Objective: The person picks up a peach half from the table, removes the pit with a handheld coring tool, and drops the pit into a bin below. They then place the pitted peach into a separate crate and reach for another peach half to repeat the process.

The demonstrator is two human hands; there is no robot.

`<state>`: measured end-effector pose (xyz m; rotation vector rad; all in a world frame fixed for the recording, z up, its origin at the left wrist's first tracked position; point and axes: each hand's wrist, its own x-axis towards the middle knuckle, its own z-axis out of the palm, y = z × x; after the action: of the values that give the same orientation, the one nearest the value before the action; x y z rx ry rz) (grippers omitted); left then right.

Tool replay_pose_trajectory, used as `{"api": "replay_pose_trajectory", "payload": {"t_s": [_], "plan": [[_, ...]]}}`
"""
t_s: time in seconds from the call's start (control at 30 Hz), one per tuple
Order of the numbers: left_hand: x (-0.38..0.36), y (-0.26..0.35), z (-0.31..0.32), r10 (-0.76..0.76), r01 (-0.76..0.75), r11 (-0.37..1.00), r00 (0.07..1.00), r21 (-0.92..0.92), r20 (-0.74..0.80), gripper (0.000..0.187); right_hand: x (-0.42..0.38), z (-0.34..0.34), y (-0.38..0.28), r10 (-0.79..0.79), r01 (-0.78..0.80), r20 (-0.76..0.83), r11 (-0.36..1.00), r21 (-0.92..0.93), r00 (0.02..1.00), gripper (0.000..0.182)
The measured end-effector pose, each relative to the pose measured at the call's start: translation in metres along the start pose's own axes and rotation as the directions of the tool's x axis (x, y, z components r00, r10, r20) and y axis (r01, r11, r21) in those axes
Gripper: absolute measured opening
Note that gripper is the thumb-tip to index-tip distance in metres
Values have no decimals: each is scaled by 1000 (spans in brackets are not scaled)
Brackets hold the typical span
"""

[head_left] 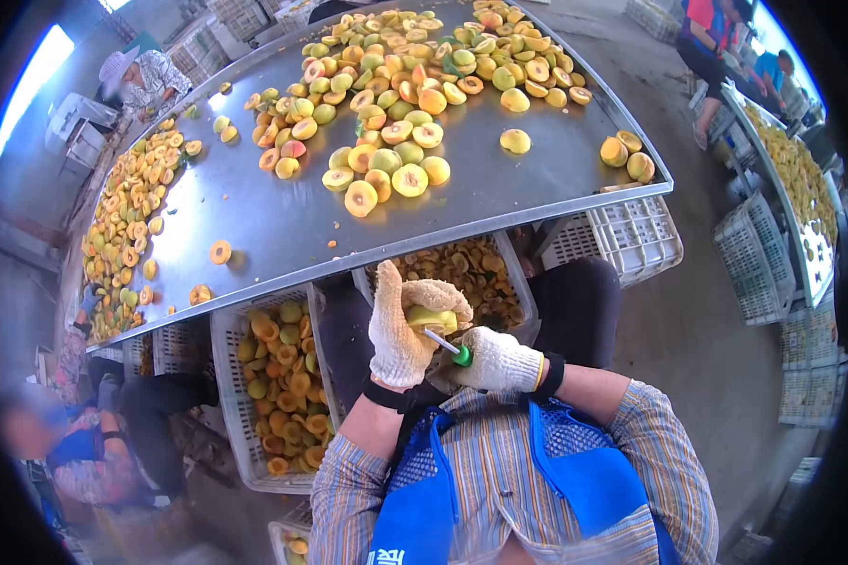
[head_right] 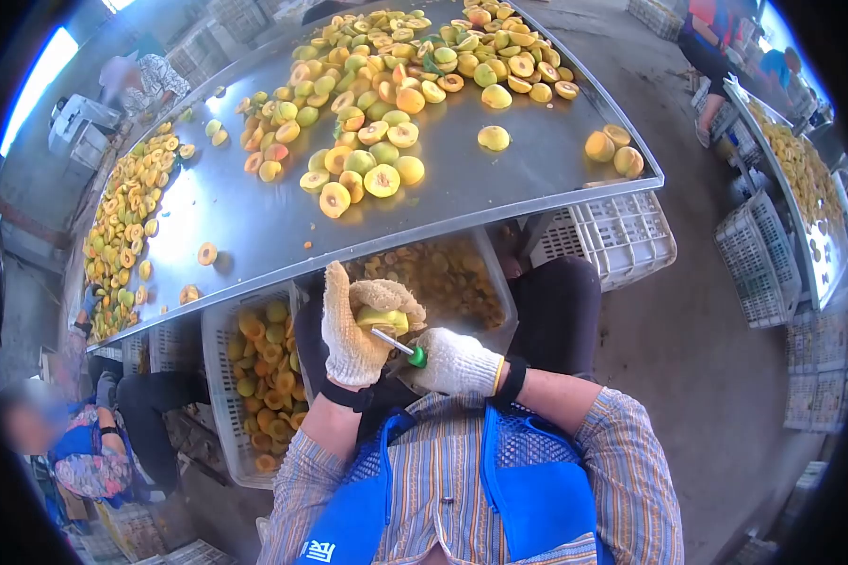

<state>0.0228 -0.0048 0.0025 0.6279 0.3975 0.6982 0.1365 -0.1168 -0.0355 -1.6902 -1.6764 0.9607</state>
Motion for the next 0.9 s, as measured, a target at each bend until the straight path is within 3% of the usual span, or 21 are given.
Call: {"api": "replay_pose_trajectory", "payload": {"t_s": [0.03, 0.1, 0.13, 0.17, 0.23, 0.27, 0.3, 0.37, 0.4, 0.47, 0.5, 0.53, 0.57, 0.6, 0.63, 0.7, 0.73, 0.77, 0.83, 0.9], "plan": [[2, 0, -1, -2, 2, 1000, 1000, 0, 1, 75, 1, -3, 0, 2, -2, -1, 1000, 1, 1000, 18], [4, 0, -4, 1, 5, 982, 999, 190, -36, 73, 3, -11, 1, 172, -166, 1, 954, -250, 985, 19], [3, 2, -1, -28, 94, 915, 985, 393, -171, 71, 6, -21, -2, 281, -272, 55, 953, -136, 958, 18], [3, 3, 1, -28, 93, 917, 985, 388, -172, 71, 7, -31, -6, 375, -374, 123, 927, -31, 919, 18], [5, 7, 4, -59, 109, 857, 992, 503, -115, 72, 3, -11, 8, 182, -172, 28, 963, -208, 983, 17], [8, 5, -2, -74, 64, 922, 997, 381, 11, 72, 4, 8, 25, 155, -147, 114, 987, -69, 981, 19], [9, 0, -6, -71, 62, 923, 997, 380, 11, 72, -1, -6, -5, 176, -189, 156, 979, 73, 972, 19], [8, -11, -14, -112, 130, 987, 978, -91, 178, 72, 2, 20, 22, -115, 83, 86, 947, 311, 990, 24], [10, -15, -15, -95, 107, 991, 986, -82, 137, 74, 3, 14, 19, -110, 79, 83, 946, 314, 990, 24], [13, -14, -15, -114, 127, 987, 985, -98, 129, 75, 7, -3, 8, 99, -159, 196, 935, 317, 976, 20], [17, -11, -14, -120, 134, 985, 985, -113, 122, 75, 8, -3, 8, 96, -156, 199, 938, 311, 975, 20], [19, -8, -12, -127, 159, 979, 965, -130, 229, 77, 7, 1, 7, 1, -135, 233, 818, 559, 972, 19], [19, -8, -12, -120, 153, 979, 967, -133, 226, 77, 7, 2, 7, -100, -127, 244, 635, 762, 965, 19], [21, -8, -12, -138, 218, 960, 916, -178, 377, 78, 7, -4, 6, -137, -45, 237, 776, 630, 962, 18], [23, -9, -12, -147, 291, 934, 840, -206, 522, 78, 9, -6, 9, -141, -42, 238, 777, 628, 961, 18], [26, -11, -14, -84, 221, 956, 836, -192, 542, 76, 11, -6, 16, -122, -12, 207, 836, 549, 971, 20], [23, -7, -9, -117, 155, 964, 977, -218, 176, 72, 17, -14, 16, 13, -132, 314, 923, 361, 949, 20], [22, -2, -6, -125, 78, 973, 969, -215, -215, 69, 18, -16, 21, -175, 103, 245, 954, 282, 953, 16], [20, 7, -38, -24, -34, 977, 963, -210, -268, 65, 17, -27, 7, 161, -192, 248, 976, 106, 955, 18], [10, 27, -76, 109, -157, 981, 929, -111, -352, 65, 27, -43, -8, 453, -445, 262, 891, -93, 852, 23]]}}
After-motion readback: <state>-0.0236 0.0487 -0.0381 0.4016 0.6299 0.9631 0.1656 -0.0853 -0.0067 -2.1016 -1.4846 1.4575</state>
